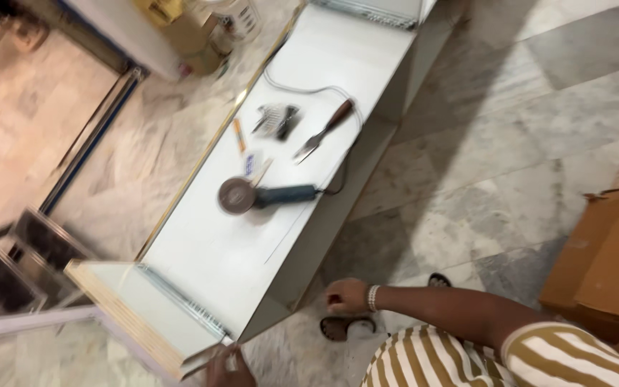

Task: The person uses an angle grinder to smooth the edges of a white plastic strip. They then apply glue to the strip and attach it to the edge of a wooden frame. The person also handles a wooden frame and a yellow bucket containing glue.

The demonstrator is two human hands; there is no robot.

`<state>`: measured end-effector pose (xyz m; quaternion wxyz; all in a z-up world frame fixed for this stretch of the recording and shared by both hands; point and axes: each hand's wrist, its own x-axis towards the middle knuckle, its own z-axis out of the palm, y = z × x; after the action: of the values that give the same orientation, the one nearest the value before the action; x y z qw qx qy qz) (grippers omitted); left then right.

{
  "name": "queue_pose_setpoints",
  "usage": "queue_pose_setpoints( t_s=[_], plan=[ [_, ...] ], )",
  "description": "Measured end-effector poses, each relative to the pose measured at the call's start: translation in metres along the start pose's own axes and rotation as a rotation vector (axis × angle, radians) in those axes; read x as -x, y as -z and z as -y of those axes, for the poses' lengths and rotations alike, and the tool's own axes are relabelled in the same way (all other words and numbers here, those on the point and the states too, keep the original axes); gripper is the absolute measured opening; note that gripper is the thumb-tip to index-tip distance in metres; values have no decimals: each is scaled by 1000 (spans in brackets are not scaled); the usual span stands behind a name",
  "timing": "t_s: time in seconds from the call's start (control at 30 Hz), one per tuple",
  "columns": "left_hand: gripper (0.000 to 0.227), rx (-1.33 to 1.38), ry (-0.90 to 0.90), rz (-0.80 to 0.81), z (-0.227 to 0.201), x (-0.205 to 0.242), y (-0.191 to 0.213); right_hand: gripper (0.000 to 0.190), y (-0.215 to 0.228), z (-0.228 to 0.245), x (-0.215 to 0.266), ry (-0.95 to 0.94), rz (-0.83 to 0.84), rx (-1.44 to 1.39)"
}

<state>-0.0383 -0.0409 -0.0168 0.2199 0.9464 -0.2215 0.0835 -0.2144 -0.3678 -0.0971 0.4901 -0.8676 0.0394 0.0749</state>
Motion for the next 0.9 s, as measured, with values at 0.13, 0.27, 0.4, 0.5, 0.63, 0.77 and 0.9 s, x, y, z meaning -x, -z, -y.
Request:
queue_pose_setpoints(
  t_s=[0.13, 0.27, 0.4, 0.5, 0.63, 0.77, 0.9],
  plan=[
    [20, 234, 168, 601, -148, 41, -76, 34, 98, -34, 127, -235, -2, -251],
    [31, 694, -75, 793, -333, 52, -113, 51, 148, -59, 204, -219, -21, -608],
    [26, 886, -137, 904, -484, 38, -133, 57, 183, -81, 248, -123, -157, -1277],
    [28, 1000, -8, 1100, -557, 24, -152, 42, 220, -99, 282, 69, -302, -1482],
    [36, 1307, -147, 1172, -640, 22, -186, 23, 252, -127, 306, 85, -729, -1547],
    [41, 1088, -441, 1089, -690, 29, -201, 18, 318, -158, 319, -84, -1328, -1366],
    [26, 858, -327, 1315, -736, 13, -235, 15, 394, -199, 328, -218, -1535, -1203]
  ],
)
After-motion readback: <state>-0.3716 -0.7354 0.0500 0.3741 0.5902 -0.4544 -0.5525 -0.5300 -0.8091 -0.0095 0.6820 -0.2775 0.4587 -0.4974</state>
